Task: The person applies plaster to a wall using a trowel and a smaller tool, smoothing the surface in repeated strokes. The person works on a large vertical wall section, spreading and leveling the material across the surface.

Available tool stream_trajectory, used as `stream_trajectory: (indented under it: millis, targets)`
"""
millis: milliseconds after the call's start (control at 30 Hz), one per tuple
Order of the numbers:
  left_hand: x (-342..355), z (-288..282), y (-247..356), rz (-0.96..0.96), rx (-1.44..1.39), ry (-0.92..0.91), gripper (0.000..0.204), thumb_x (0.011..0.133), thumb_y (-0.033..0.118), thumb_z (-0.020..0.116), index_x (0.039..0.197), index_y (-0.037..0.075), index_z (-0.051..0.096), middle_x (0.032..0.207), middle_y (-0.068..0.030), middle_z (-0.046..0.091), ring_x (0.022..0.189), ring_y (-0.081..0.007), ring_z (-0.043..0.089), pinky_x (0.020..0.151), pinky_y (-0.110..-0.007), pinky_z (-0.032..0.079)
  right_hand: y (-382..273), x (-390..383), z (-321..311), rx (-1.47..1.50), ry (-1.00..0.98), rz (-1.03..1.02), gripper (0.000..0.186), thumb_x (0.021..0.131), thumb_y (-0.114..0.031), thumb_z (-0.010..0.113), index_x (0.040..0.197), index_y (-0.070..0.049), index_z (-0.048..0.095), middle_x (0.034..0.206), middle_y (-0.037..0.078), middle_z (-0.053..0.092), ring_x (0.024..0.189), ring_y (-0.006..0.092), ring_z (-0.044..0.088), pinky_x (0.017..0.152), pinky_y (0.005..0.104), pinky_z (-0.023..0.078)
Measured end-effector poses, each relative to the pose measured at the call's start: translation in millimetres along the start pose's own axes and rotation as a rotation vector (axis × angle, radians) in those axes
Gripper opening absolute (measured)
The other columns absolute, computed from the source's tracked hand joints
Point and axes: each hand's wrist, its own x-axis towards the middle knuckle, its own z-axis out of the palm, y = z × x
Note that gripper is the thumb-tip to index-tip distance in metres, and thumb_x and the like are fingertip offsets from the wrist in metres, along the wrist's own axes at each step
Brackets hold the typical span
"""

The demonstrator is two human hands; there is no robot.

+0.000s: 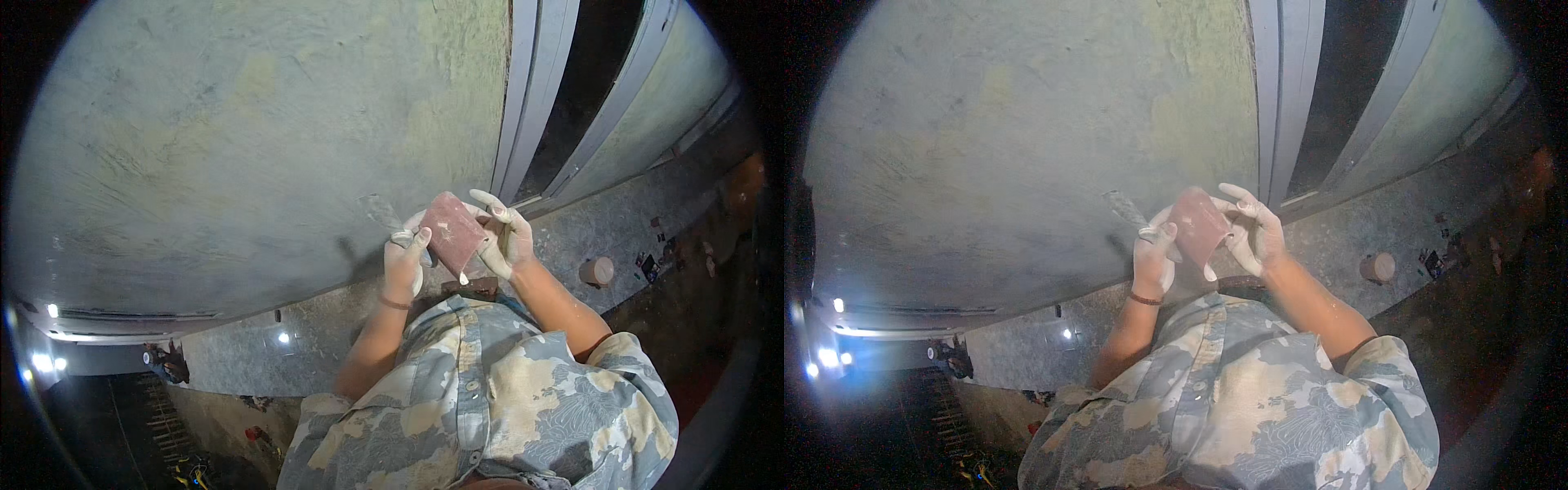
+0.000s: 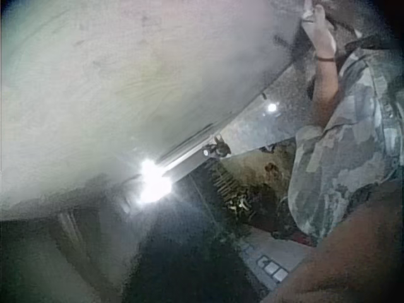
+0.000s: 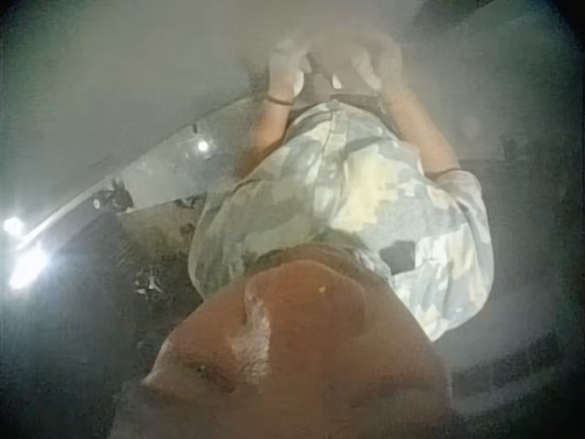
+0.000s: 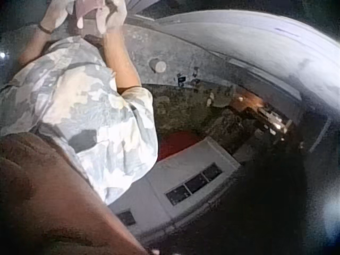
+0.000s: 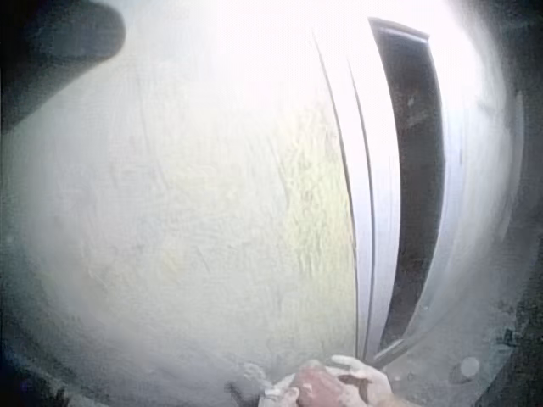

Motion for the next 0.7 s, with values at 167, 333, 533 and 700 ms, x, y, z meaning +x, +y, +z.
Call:
stream_trajectory:
  millis: [167, 333, 533, 700]
  targets:
    - [15, 19, 1, 0.179, -0.042, 0.011, 0.046, 0.097, 0.012, 0.072, 0.136, -0.008, 0.059, 0.126, -0.0088, 0.068, 0.107, -0.0142, 0.062, 0.094, -0.029, 0.048, 12, 0, -7, 0.068, 0.183, 0.006, 0.044, 0.099, -0.035, 0.062, 0.131, -0.006, 0.057, 0.135, 0.021, 0.06, 0.122, 0.0341, 0.061, 0.105, 0.0472, 0.049]
    - [20, 24, 2, 0.192, 0.002, 0.115, 0.046, 0.096, 0.009, 0.071, 0.137, -0.009, 0.059, 0.126, -0.0083, 0.067, 0.109, -0.0145, 0.062, 0.095, -0.029, 0.048, 26, -1, -12, -0.173, 0.143, 0.142, 0.058, 0.101, -0.053, 0.061, 0.136, -0.007, 0.055, 0.129, 0.006, 0.061, 0.111, 0.0178, 0.058, 0.086, 0.032, 0.046]
    - [4, 9, 14, 0.18, 0.201, 0.08, 0.043, 0.095, 0.014, 0.074, 0.132, -0.005, 0.064, 0.116, -0.0039, 0.068, 0.087, -0.0074, 0.059, 0.069, -0.024, 0.048, 24, -3, -9, -0.331, 0.026, 0.12, 0.051, 0.099, -0.033, 0.068, 0.134, 0.002, 0.059, 0.127, 0.012, 0.066, 0.114, 0.0212, 0.063, 0.095, 0.0364, 0.051]
    - [-4, 1, 10, 0.131, 0.197, 0.058, 0.043, 0.095, 0.012, 0.075, 0.132, -0.005, 0.064, 0.113, -0.0031, 0.069, 0.086, -0.0075, 0.06, 0.071, -0.025, 0.048, 11, -2, -1, -0.386, 0.042, 0.128, 0.051, 0.098, -0.026, 0.066, 0.138, 0.004, 0.056, 0.132, 0.015, 0.064, 0.12, 0.0271, 0.063, 0.103, 0.0427, 0.05]
